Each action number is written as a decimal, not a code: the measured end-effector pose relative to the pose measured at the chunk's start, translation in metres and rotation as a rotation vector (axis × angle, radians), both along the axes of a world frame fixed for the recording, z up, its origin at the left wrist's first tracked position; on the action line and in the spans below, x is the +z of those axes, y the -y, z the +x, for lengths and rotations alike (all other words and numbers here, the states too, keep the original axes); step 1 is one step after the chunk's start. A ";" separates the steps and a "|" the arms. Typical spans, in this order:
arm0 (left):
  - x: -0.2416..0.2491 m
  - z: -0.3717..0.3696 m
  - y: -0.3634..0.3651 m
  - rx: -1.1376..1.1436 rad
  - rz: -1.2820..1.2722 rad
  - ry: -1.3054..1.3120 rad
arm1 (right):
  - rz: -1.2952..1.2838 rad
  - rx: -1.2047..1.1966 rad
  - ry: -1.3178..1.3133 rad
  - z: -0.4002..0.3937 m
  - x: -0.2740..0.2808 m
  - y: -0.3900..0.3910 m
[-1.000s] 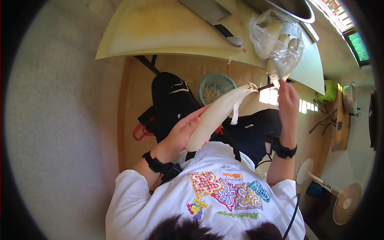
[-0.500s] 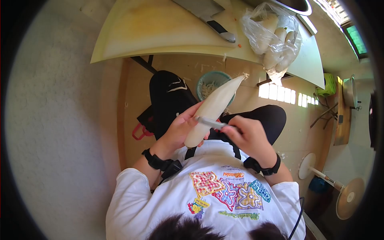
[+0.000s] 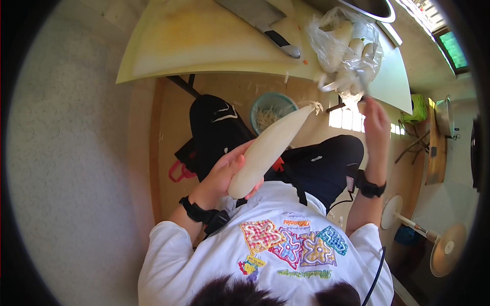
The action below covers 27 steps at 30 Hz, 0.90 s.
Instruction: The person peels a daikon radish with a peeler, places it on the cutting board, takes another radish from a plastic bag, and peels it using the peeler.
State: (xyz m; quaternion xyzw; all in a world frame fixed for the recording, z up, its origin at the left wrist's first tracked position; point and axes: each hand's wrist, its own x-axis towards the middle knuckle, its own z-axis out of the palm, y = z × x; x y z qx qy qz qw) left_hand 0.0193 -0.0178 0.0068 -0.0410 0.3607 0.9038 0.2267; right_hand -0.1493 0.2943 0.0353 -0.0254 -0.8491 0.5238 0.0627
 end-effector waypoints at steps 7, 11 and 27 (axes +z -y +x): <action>0.003 -0.007 -0.001 0.007 0.007 0.009 | -0.252 -0.271 0.011 0.011 0.051 -0.023; 0.004 -0.007 -0.002 -0.008 0.013 0.008 | -0.294 0.128 0.081 0.044 0.026 0.009; 0.008 0.007 0.003 -0.049 -0.047 -0.070 | -0.186 0.214 0.439 0.048 -0.037 0.041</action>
